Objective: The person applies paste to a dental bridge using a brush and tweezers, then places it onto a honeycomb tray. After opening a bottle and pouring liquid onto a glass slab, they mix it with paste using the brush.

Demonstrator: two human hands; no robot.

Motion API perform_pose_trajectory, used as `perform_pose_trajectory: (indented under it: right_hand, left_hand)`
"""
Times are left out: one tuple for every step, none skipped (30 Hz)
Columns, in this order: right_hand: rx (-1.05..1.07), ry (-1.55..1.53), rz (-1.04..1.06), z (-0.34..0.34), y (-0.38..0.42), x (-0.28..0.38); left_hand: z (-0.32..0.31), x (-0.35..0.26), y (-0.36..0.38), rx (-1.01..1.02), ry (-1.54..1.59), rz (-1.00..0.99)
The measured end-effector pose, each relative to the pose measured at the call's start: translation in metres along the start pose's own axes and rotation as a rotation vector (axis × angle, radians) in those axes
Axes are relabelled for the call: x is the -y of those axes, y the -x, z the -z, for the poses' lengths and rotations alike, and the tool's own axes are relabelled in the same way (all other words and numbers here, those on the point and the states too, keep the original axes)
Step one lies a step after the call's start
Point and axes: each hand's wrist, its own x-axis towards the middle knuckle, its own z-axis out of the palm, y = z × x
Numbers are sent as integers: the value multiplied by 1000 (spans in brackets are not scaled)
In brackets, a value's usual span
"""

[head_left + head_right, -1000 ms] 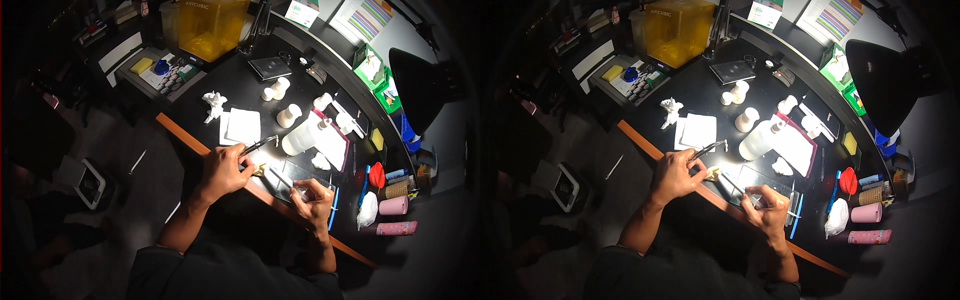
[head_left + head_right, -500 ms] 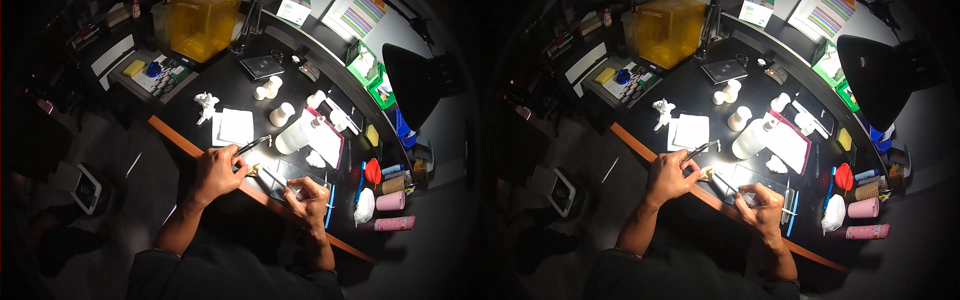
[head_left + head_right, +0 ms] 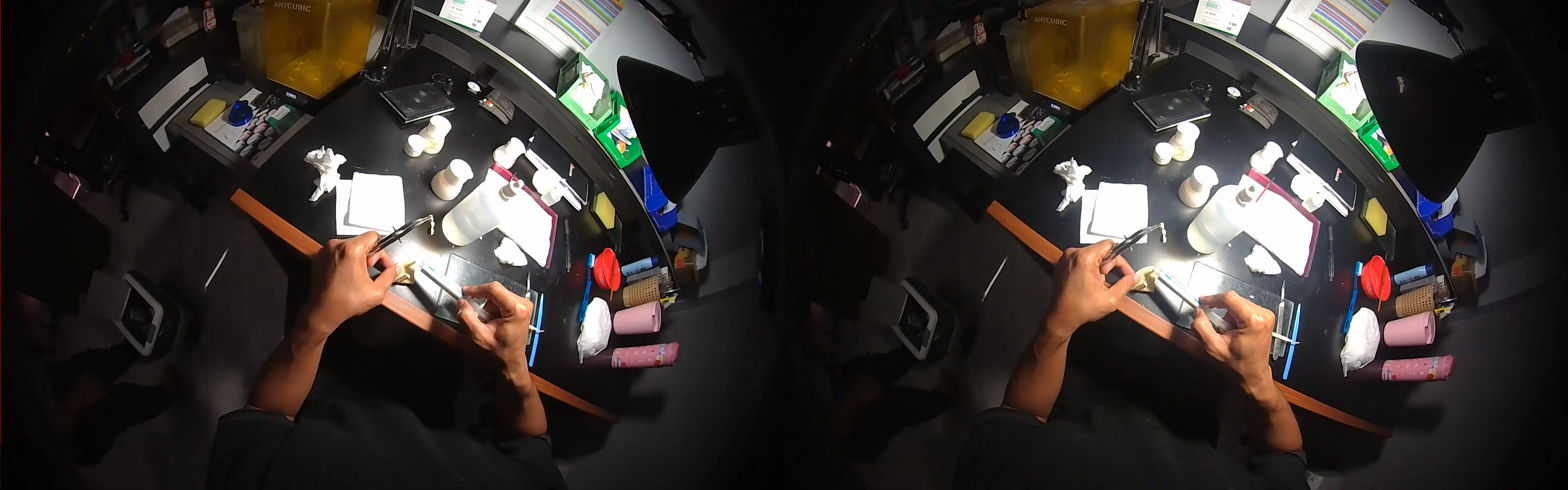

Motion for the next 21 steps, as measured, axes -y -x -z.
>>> perform_pose_trajectory:
  right_hand:
    - [3, 4, 6, 0, 0, -1]
    - [6, 8, 11, 0, 0, -2]
    - [9, 12, 16, -1, -1, -2]
    - [8, 7, 14, -1, -1, -2]
    - [7, 1, 11, -1, -1, -2]
    - [4, -3, 10, -1, -1, -2]
    - [10, -5, -2, 0, 0, -2]
    - [15, -8, -14, 2, 1, -1]
    - [20, -10, -24, 4, 1, -1]
    - [1, -24, -35, 6, 4, -5]
    - [-18, -38, -47, 9, 8, -11]
    - [-37, -51, -60, 13, 12, -15]
    - [-53, -51, -85, 20, 15, -15]
    - [-69, -64, -112, 29, 18, -14]
    - [-85, -78, -142, 36, 23, -16]
    - [-147, -133, -154, 40, 29, -19]
    - [-153, -117, -157, 50, 37, -27]
    - [-191, -110, -190, 58, 43, -31]
    - [-228, -106, -224, 65, 50, -33]
    - [-281, -136, -252, 71, 57, -35]
    - [-334, -167, -279, 77, 64, -40]
  left_hand:
    - [0, 0, 0, 0, -9, -9]
    - [1, 0, -1, 0, -18, -18]
    - [1, 0, -1, 0, -28, -28]
    - [2, -1, -1, 0, -21, -22]
    - [2, -2, -1, 1, -14, -17]
    - [2, -3, -1, 1, -7, -13]
    - [2, -3, -1, 1, -11, -13]
    - [2, -2, -1, 0, -16, -14]
    - [1, -2, -1, -1, -21, -16]
    - [1, 0, -1, -3, -3, -9]
    - [0, 1, 0, -4, 16, -2]
    - [0, 2, 0, -4, 34, 6]
    - [0, 1, 0, 2, 30, 6]
    - [1, 0, -1, 10, 26, 5]
    - [1, -1, -1, 19, 22, 4]
    - [2, -1, -1, 22, 21, 0]
    - [2, -1, -1, 26, 20, -4]
    - [2, -1, -1, 29, 17, -8]
    - [5, -3, -2, 51, 33, 15]
    - [8, -7, -2, 72, 48, 39]
    - [11, -10, -3, 91, 61, 63]
